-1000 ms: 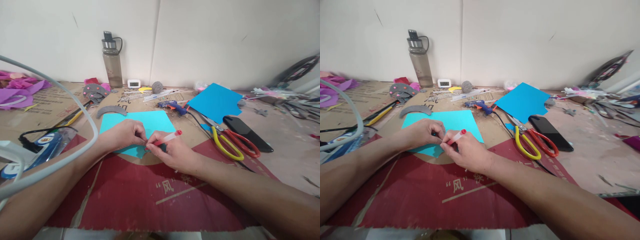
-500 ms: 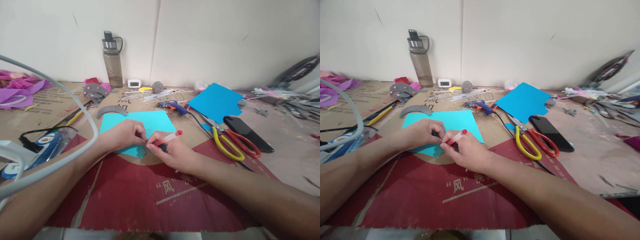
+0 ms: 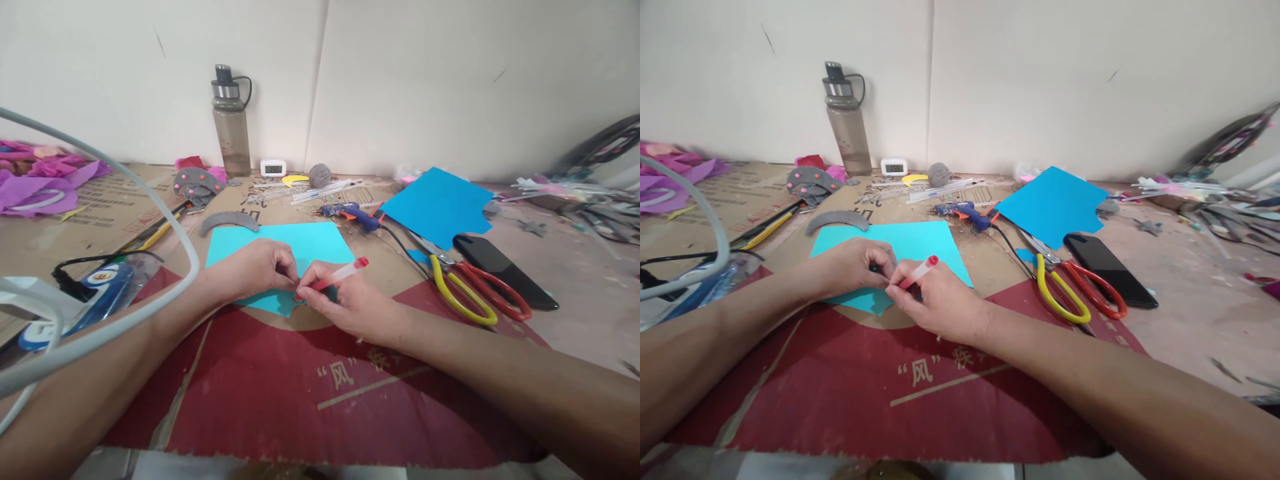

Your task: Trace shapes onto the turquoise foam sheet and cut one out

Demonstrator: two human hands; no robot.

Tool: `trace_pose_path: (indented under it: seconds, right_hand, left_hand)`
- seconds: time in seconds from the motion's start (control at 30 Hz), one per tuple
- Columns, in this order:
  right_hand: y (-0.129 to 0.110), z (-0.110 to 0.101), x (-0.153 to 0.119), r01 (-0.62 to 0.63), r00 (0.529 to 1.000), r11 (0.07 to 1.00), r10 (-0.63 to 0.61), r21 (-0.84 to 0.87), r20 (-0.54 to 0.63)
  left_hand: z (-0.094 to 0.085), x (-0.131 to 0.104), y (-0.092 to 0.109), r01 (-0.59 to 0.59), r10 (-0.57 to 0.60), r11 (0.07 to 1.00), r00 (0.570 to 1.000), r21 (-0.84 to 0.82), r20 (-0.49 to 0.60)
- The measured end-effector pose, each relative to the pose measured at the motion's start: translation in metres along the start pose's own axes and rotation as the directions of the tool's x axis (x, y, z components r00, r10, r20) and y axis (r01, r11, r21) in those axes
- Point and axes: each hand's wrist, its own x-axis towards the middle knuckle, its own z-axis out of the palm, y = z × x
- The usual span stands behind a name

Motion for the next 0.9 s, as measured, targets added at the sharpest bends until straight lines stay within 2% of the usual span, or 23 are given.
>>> trace_pose_path:
  seconds: [0.27,0.57,0.9]
  right_hand:
    - [-0.0082,-0.0066,0.0087,-0.008,0.998,0.995,0.015,-0.104,0.066]
    - [-0.0016,-0.0034,0.0060,0.041,0.998,0.997,-0.038,-0.068,0.046]
    - [0.0007,-0.0015,0.0058,0.057,0.998,0.997,-0.056,-0.059,0.027]
  left_hand:
    - [0.0010,0.0008,0.0019,0.016,-0.016,1.000,1.000,0.019,0.001]
    - [0.0018,0.0004,0.0002,-0.012,0.012,1.000,1.000,0.001,-0.002]
    - [0.0009,0.0001,0.0029,0.006,-0.006,1.000,1.000,0.008,-0.004]
